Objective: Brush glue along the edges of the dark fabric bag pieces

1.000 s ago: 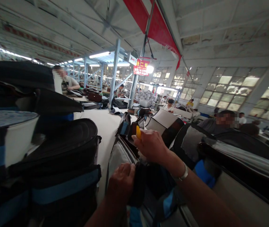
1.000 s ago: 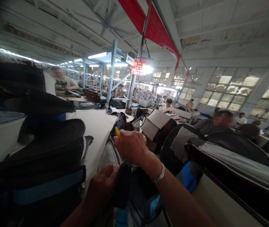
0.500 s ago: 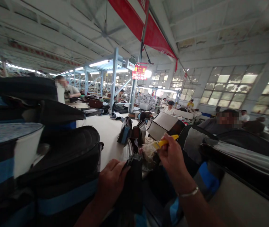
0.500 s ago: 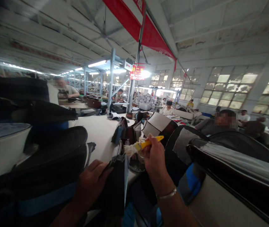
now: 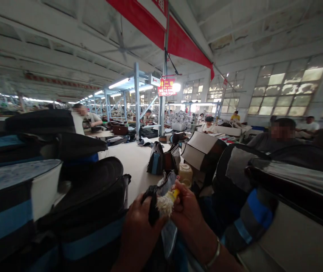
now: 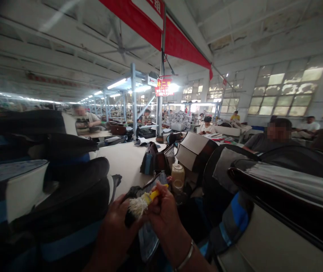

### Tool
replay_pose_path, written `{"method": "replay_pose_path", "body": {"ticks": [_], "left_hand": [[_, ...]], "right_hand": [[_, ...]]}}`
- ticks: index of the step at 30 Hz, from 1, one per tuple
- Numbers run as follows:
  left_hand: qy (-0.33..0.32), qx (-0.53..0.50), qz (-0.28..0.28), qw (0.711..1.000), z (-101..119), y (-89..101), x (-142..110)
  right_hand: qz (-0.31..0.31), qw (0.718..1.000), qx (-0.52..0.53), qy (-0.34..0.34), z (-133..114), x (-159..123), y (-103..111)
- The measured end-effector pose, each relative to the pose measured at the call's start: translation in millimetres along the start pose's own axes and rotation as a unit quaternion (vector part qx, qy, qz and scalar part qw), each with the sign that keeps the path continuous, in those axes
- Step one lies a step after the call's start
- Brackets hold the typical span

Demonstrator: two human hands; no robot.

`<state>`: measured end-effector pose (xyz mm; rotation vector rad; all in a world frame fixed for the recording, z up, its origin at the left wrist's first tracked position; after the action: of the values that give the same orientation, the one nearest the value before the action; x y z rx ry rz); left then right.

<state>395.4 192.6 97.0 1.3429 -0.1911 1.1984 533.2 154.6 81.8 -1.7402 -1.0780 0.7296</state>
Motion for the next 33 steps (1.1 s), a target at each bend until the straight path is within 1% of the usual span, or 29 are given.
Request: {"method": "replay_pose_path", "body": {"ticks": [2, 3, 4, 5, 6, 7, 8, 9, 11, 12, 13, 15, 16, 17, 18, 19, 20, 21, 23, 24, 25, 26, 27, 28, 29, 30, 31, 32, 33], "left_hand": [[0.025, -0.045, -0.032, 0.998, -2.8, -3.5, 4.5], [0.035, -0.085, -0.053, 0.994, -4.0, -5.8, 8.0], [0.046, -0.126, -0.073, 0.988, -5.2, -7.7, 11.7], [0.058, -0.161, -0.088, 0.981, -6.7, -8.7, 15.4], [0.068, -0.188, -0.099, 0.975, -7.9, -9.0, 18.8], [0.076, -0.207, -0.108, 0.969, -8.5, -9.2, 21.7], [0.080, -0.219, -0.117, 0.965, -8.3, -9.5, 23.9], [0.080, -0.227, -0.125, 0.962, -7.1, -10.1, 25.4], [0.079, -0.236, -0.139, 0.958, -3.5, -11.9, 26.9], [0.077, -0.240, -0.145, 0.957, -1.2, -13.0, 27.2], [0.076, -0.245, -0.148, 0.955, 0.7, -13.8, 27.5], [0.076, -0.251, -0.151, 0.953, 3.0, -15.1, 28.3], [0.078, -0.253, -0.154, 0.952, 3.2, -15.7, 28.9], [0.080, -0.253, -0.156, 0.951, 2.7, -16.2, 29.6], [0.083, -0.253, -0.158, 0.951, 1.4, -16.4, 30.4], [0.085, -0.253, -0.162, 0.950, -0.1, -16.7, 31.3], [0.086, -0.253, -0.163, 0.950, -1.9, -16.6, 32.4], [0.088, -0.252, -0.163, 0.950, -4.2, -16.6, 33.5], [0.093, -0.243, -0.160, 0.952, -9.5, -16.7, 35.6], [0.096, -0.233, -0.157, 0.955, -12.2, -17.0, 36.5], [0.100, -0.218, -0.151, 0.959, -14.8, -17.3, 37.2], [0.108, -0.196, -0.142, 0.964, -17.4, -17.5, 37.6], [0.121, -0.166, -0.131, 0.970, -20.2, -17.6, 37.4], [0.142, -0.131, -0.119, 0.974, -23.4, -17.4, 36.4], [0.168, -0.095, -0.109, 0.975, -26.5, -17.3, 34.5], [0.195, -0.067, -0.100, 0.974, -28.7, -17.1, 32.2], [0.214, -0.049, -0.096, 0.971, -29.3, -17.9, 30.1], [0.226, -0.041, -0.095, 0.969, -28.6, -19.6, 28.9], [0.229, -0.043, -0.098, 0.968, -26.9, -22.2, 29.0]], "right_hand": [[0.014, 1.000, -0.007, 0.022, -12.2, 0.7, -5.4], [0.031, 0.998, -0.014, 0.055, -25.2, 0.8, -7.0], [0.050, 0.992, -0.034, 0.109, -43.1, -0.2, -9.1], [0.066, 0.980, -0.062, 0.177, -63.8, -2.9, -12.3], [0.075, 0.961, -0.095, 0.250, -84.0, -7.2, -17.6], [0.072, 0.937, -0.134, 0.314, -100.4, -11.7, -25.4], [0.055, 0.914, -0.178, 0.361, -110.8, -14.8, -35.3], [0.029, 0.893, -0.227, 0.387, -114.7, -15.1, -45.9], [-0.039, 0.853, -0.347, 0.388, -106.0, -8.7, -67.2], [-0.073, 0.821, -0.418, 0.383, -97.3, -5.3, -77.5], [-0.101, 0.776, -0.489, 0.386, -88.7, -3.4, -86.7], [-0.130, 0.667, -0.595, 0.430, -78.8, -6.7, -102.1], [-0.128, 0.625, -0.617, 0.461, -79.1, -10.9, -107.0], [-0.117, 0.604, -0.618, 0.490, -82.5, -15.3, -109.2], [-0.106, 0.602, -0.607, 0.508, -86.8, -18.7, -109.1], [-0.105, 0.610, -0.596, 0.511, -88.9, -19.9, -107.9], [-0.117, 0.616, -0.593, 0.505, -87.7, -19.8, -107.1], [-0.138, 0.614, -0.596, 0.499, -83.7, -19.6, -107.1], [-0.185, 0.583, -0.612, 0.501, -72.7, -21.6, -108.8], [-0.190, 0.573, -0.617, 0.506, -70.4, -22.5, -108.5], [-0.176, 0.578, -0.612, 0.510, -72.7, -23.0, -106.9], [-0.146, 0.602, -0.597, 0.510, -79.2, -23.1, -103.7], [-0.106, 0.638, -0.572, 0.504, -88.4, -23.7, -98.8], [-0.068, 0.682, -0.535, 0.494, -98.5, -26.1, -93.0], [-0.036, 0.725, -0.486, 0.487, -108.6, -31.0, -86.8], [-0.010, 0.761, -0.429, 0.486, -118.6, -38.9, -80.6], [0.010, 0.788, -0.371, 0.492, -128.0, -48.7, -74.4], [0.026, 0.807, -0.319, 0.496, -136.0, -58.9, -67.6], [0.042, 0.821, -0.276, 0.498, -142.7, -68.5, -60.4]]}}
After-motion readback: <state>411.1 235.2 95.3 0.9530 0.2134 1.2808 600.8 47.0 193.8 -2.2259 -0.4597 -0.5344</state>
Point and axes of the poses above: each hand's wrist, its own x-axis towards the middle knuckle, its own y-axis out of the back of the hand, z = x × y, the point moved 9 cm from there along x, towards the middle knuckle, and after that the axes turned 8 degrees about x, right-handed, at the moved point
